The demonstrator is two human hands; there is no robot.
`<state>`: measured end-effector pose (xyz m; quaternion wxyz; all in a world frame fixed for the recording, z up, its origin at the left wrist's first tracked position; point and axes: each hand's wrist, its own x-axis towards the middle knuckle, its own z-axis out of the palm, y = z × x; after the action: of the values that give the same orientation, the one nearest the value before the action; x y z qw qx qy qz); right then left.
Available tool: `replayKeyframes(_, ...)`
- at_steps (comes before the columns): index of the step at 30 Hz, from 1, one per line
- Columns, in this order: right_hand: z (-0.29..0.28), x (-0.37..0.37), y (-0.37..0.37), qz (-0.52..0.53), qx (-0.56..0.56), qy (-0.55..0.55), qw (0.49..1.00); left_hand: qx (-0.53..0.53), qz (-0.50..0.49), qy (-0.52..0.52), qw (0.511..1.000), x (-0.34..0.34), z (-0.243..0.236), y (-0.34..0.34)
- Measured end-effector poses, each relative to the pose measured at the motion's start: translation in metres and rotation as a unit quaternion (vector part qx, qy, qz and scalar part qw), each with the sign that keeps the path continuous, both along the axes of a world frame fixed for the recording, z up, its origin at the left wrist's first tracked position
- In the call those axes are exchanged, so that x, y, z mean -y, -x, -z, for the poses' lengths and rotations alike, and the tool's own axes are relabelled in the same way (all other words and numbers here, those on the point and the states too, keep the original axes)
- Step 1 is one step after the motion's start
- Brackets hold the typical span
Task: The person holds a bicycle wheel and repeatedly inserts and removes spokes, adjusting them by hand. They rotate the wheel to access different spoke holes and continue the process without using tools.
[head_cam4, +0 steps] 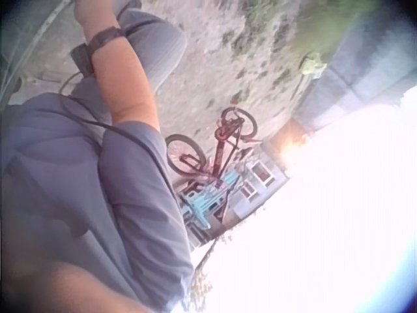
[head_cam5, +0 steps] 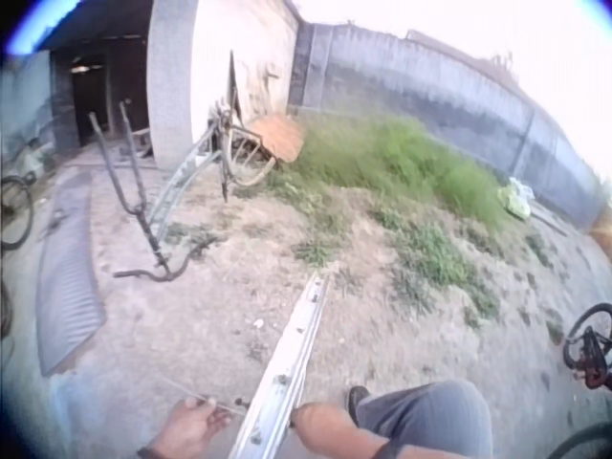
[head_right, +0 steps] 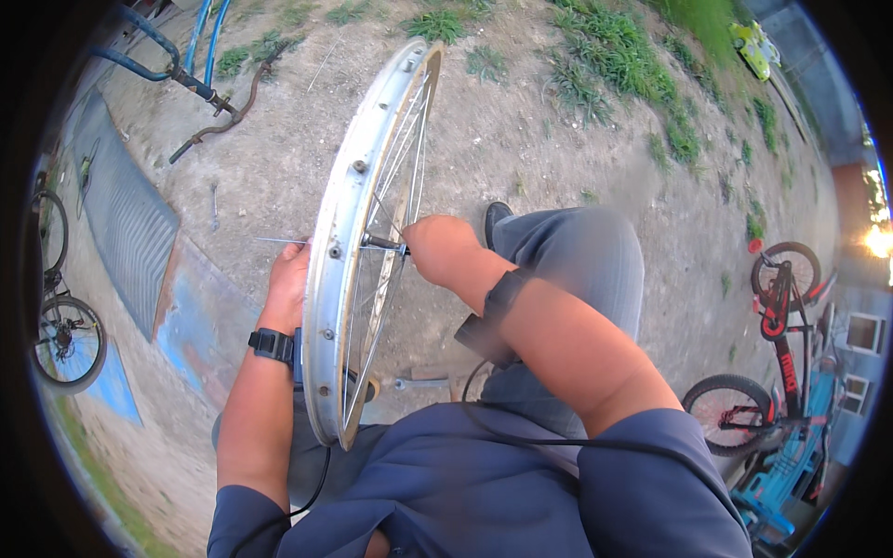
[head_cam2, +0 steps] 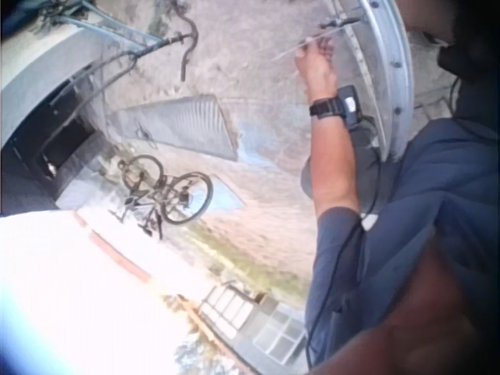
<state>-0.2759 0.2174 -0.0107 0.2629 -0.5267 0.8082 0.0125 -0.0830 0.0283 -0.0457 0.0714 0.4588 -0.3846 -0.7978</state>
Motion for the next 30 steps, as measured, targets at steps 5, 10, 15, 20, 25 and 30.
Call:
replayKeyframes(5, -0.001, -0.002, -0.004, -0.003, -0.01, 0.017, 1.0, 0.003, -0.012, -0.004, 1.0, -0.009, 0.001, -0.002)
replayKeyframes(10, -0.004, 0.001, -0.012, -0.009, -0.024, 0.013, 1.0, -0.025, -0.014, -0.066, 0.997, -0.016, 0.0, -0.003)
replayKeyframes(15, 0.007, 0.003, -0.012, -0.025, -0.037, 0.048, 0.998, -0.03, -0.021, -0.054, 0.998, -0.018, -0.005, -0.009)
replayKeyframes(20, 0.009, 0.006, -0.008, -0.028, -0.023, 0.046, 0.998, 0.02, 0.068, -0.005, 0.997, -0.017, -0.044, -0.022)
replayKeyframes(25, 0.007, 0.011, -0.011, -0.02, -0.02, 0.059, 0.998, -0.099, 0.108, 0.097, 0.984, -0.018, -0.129, -0.059)
replayKeyframes(30, 0.011, 0.023, -0.012, -0.049, -0.042, 0.05, 0.997, -0.071, 0.216, 0.378, 0.897, -0.057, -0.195, -0.095)
